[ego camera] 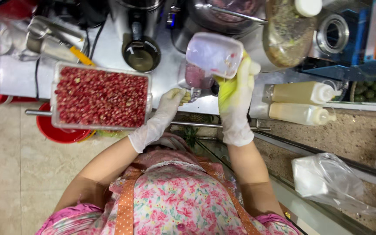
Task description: The person prepares a fruit drink by adding ice and pomegranate seeds into a plastic cup. They use a scoop to transfer ice from a red cooler and a small plastic scoop to add pomegranate seeds from a container. The person also operates a juice dispenser to add liquid to the cup.
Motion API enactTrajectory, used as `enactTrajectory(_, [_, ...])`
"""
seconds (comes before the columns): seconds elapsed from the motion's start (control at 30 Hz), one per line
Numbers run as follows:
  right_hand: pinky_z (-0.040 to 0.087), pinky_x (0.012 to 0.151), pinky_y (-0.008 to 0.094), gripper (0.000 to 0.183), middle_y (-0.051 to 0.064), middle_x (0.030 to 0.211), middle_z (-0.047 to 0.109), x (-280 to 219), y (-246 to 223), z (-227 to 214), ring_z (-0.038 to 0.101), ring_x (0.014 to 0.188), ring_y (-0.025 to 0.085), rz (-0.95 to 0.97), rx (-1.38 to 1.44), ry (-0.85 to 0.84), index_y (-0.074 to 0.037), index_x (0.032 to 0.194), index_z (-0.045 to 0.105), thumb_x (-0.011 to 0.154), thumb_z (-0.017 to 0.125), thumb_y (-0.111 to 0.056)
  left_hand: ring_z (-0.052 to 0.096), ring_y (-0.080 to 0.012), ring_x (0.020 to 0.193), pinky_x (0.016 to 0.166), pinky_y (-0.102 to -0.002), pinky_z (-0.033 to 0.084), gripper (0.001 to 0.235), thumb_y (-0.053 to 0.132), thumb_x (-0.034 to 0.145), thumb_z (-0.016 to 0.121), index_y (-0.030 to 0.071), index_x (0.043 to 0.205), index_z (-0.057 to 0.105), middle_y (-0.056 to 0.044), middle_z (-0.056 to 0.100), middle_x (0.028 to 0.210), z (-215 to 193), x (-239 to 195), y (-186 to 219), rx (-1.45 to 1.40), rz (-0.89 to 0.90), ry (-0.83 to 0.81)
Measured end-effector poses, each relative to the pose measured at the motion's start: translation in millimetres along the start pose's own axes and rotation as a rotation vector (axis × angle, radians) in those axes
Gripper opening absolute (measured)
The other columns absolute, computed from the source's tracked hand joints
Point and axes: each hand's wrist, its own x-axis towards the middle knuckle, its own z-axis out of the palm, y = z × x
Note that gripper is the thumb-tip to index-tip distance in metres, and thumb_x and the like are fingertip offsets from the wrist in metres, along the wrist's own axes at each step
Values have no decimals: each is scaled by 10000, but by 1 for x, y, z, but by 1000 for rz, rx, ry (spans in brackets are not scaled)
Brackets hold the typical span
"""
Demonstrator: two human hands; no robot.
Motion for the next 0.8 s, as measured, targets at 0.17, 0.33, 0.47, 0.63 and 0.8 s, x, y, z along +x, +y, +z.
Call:
enactTrajectory(0.17, [477, 1161, 386, 154, 123, 1416, 623, -55, 103, 29, 600, 1336, 223, -150, -432, -158, -6, 1192, 623, 1043, 662, -4, 700, -293, 1023, 914, -398, 551, 116, 141, 1019, 679, 61, 1087, 727, -127, 736, 1106, -122, -73, 103, 712, 783, 403])
enactTrajectory(0.33, [508, 1114, 362, 316, 98, 1480, 532, -57, 158, 76, 562, 1348, 257, 29, -581, -487, -52, 1222, 684, 914, 717, 9, 626, -381, 1206, 1061, -471, 491, 230, 149, 1063, 665, 12, 1245, 699, -186, 678, 1294, -207, -93, 126, 1006, 837, 458])
enactTrajectory(0.47, [505, 1105, 375, 390, 136, 1412, 621, -72, 173, 99, 573, 1351, 319, -541, -1104, -718, -120, 1233, 708, 864, 802, -34, 543, -431, 1288, 1115, -560, 386, 417, 260, 1031, 700, -14, 1341, 642, -225, 602, 1379, -217, -94, 100, 1252, 846, 518])
enactTrajectory(0.63, [527, 1097, 363, 348, 110, 1408, 642, -112, 164, 89, 604, 1337, 305, -526, -1146, -617, -140, 1216, 716, 890, 811, -60, 531, -431, 1285, 1123, -556, 380, 449, 284, 1012, 706, -7, 1345, 628, -215, 587, 1373, -196, -106, 75, 1203, 815, 488])
enactTrajectory(0.8, [494, 1131, 364, 244, 132, 1348, 671, -118, 164, 67, 626, 1315, 262, -394, -1063, -267, -40, 1157, 698, 925, 765, -12, 521, -417, 1242, 1069, -558, 389, 512, 337, 959, 740, -17, 1313, 630, -229, 581, 1332, -186, -99, 80, 1262, 852, 562])
